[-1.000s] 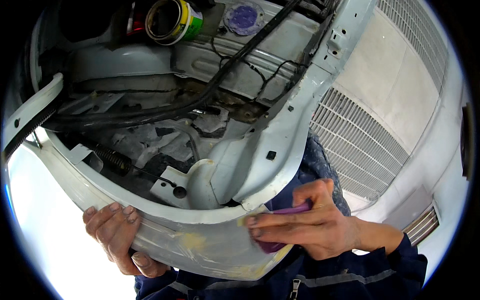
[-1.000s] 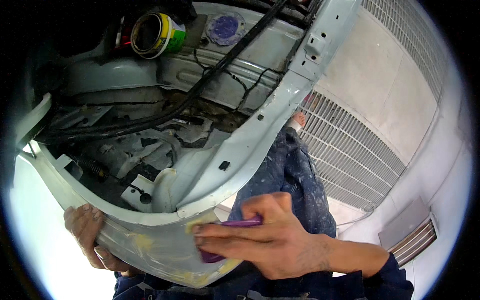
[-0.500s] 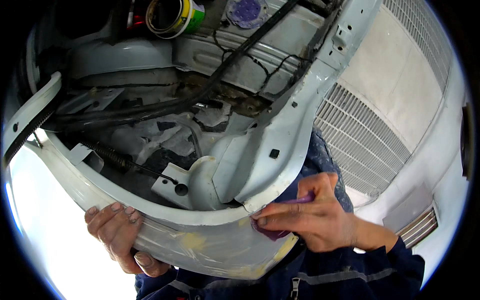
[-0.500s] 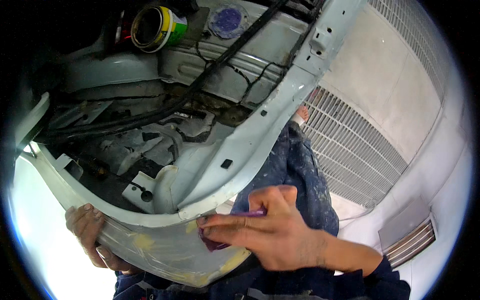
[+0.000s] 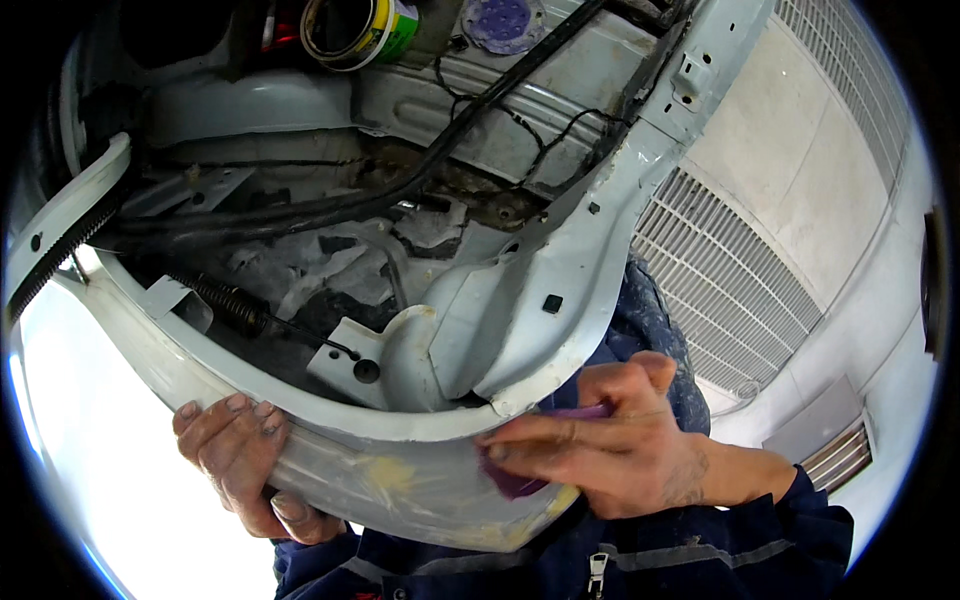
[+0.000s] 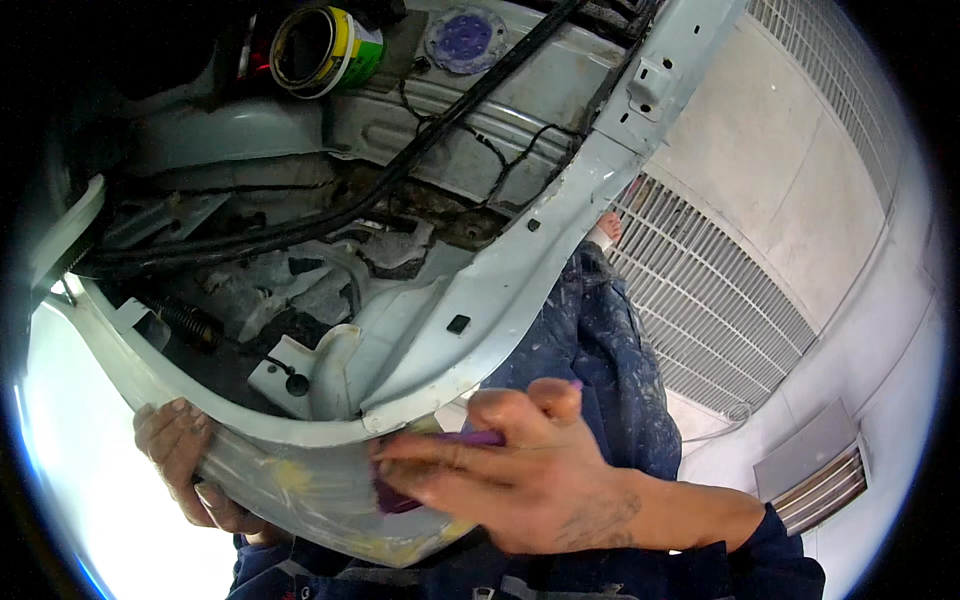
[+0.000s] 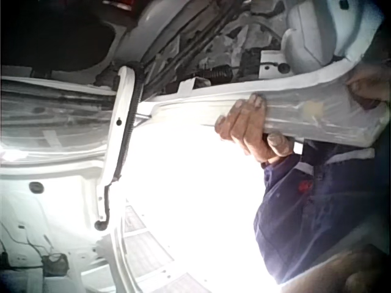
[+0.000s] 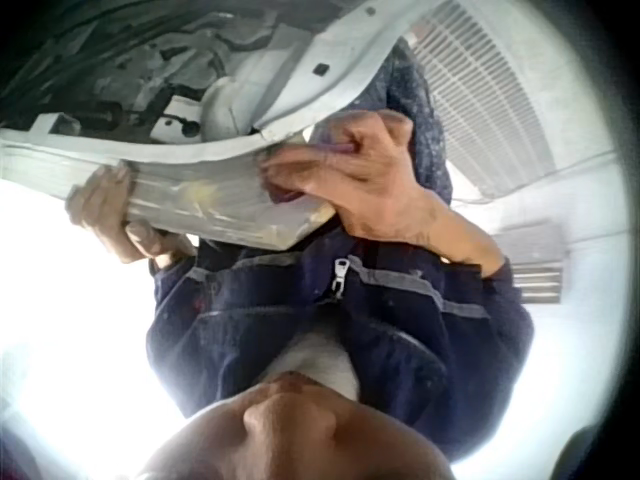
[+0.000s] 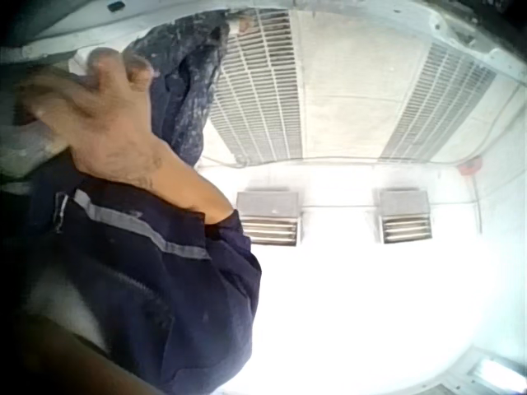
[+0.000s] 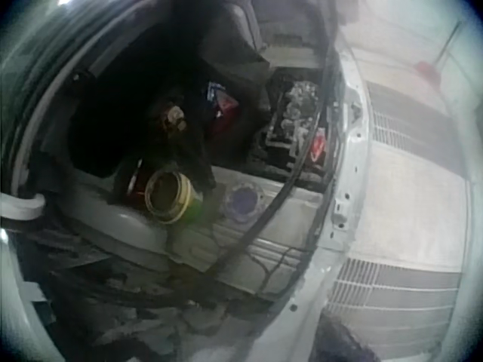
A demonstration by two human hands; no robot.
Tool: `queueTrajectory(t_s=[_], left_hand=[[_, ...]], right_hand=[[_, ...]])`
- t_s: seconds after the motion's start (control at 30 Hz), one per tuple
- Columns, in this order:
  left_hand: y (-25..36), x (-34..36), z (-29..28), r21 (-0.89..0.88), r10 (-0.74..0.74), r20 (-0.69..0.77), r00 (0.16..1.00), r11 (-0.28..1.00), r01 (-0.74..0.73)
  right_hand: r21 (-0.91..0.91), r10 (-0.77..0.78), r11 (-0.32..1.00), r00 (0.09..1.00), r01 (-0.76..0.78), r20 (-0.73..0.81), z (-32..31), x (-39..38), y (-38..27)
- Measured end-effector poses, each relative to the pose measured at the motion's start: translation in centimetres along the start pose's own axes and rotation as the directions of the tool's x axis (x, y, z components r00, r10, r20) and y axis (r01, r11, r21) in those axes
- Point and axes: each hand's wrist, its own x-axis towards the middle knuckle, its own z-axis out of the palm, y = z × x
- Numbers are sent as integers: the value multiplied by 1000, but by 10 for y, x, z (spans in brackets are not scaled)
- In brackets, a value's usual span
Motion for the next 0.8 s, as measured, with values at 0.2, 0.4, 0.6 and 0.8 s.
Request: queueTrajectory(t_s=[0.2,0.4,0.6,0.8], left_hand=[[1,0,1,-1,-3,-18,1000,1000,3],[0,1,0,23,25,-2,1000,999,-25],[5,1,0,9,-32,2,999,999,32],[-1,-3,-4,20,-21,35,999,1000,21]], right_hand=[[11,-21,1000,1000,21,6,-6,6,-3],[-32,14,999,999,-13,41,-8,5,-2],[-54,-4,999,1000,4,6,-12,2,4],[52,-23,998,998,20,50,-5,-3,2]])
